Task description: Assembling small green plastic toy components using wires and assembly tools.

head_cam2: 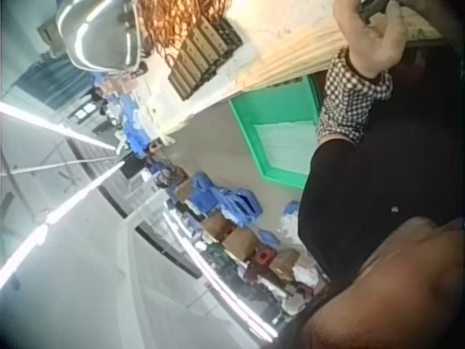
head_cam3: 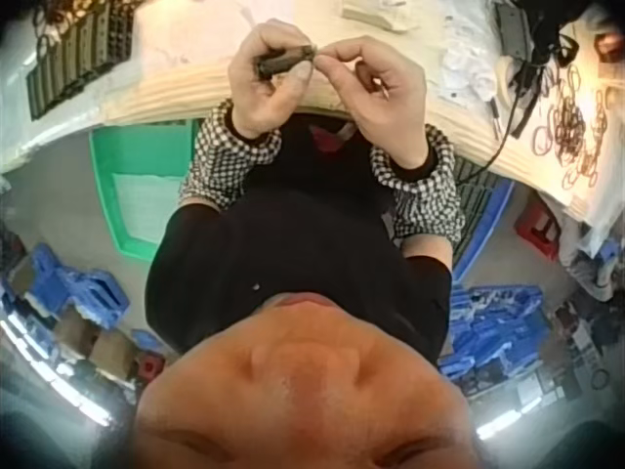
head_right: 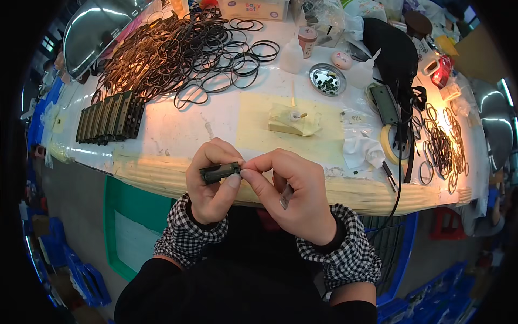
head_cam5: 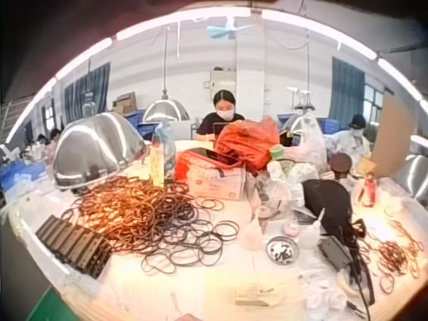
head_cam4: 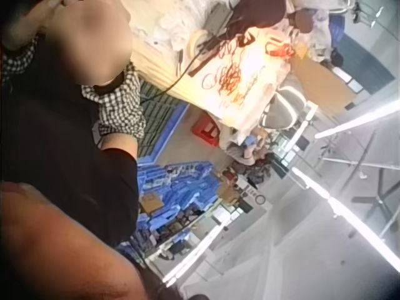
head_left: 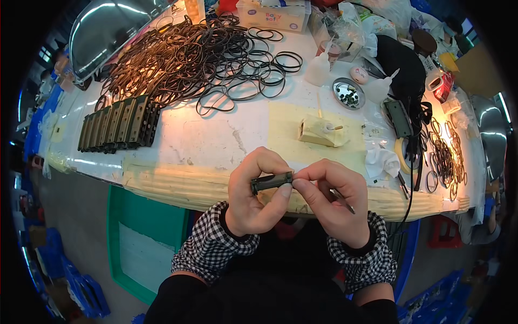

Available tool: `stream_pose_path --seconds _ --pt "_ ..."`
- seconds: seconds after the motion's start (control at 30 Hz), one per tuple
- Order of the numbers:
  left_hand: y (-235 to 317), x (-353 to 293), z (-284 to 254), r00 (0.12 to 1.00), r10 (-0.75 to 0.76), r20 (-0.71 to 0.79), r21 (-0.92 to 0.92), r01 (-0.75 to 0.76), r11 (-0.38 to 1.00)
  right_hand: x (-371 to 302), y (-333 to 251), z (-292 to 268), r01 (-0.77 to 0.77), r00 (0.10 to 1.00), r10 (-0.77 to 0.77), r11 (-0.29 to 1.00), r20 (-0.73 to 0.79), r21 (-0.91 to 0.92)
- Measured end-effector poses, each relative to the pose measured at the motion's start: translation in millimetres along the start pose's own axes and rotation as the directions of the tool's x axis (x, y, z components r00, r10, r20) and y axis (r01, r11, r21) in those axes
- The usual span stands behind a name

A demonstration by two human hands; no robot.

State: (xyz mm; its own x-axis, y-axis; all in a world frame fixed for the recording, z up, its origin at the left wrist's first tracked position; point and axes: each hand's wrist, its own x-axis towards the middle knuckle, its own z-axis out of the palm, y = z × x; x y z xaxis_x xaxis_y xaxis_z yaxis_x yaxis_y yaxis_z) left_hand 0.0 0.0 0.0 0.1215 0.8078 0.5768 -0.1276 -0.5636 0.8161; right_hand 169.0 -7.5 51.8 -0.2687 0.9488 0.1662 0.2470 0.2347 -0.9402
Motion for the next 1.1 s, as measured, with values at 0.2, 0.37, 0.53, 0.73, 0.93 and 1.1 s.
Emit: stream_pose_path --seconds 0.2,0.37,0.53,0.73,0.93,1.1 --pt "-3 0 0 0.999 -0.043 -0.02 -0.046 0.043 0.998 2 1 4 0.034 0.999 -0.035 0.999 -0.029 -0.04" --pt "-4 -3 -3 0.996 -0.086 -0.013 -0.065 0.085 0.994 2 2 8 0.02 0.999 -0.021 0.999 -0.027 -0.039" --pt "-6 2 -3 0.881 -0.47 0.057 -0.719 0.363 0.593 9 1 -3 0.195 0.944 -0.252 0.947 -0.211 -0.254" --pt "-6 6 -5 0.834 -0.539 0.12 -0.757 0.428 0.494 31 20 -35 0.088 0.874 -0.364 0.77 -0.323 -0.632" --pt "1 5 -3 0.973 -0.232 -0.015 -0.08 0.23 0.97 37 32 -36 0.095 0.911 -0.3 0.819 -0.282 -0.565" --pt "1 8 -2 0.99 -0.144 -0.001 0.142 0.142 0.98 32 21 -39 0.222 0.777 -0.5 0.785 -0.381 -0.578"
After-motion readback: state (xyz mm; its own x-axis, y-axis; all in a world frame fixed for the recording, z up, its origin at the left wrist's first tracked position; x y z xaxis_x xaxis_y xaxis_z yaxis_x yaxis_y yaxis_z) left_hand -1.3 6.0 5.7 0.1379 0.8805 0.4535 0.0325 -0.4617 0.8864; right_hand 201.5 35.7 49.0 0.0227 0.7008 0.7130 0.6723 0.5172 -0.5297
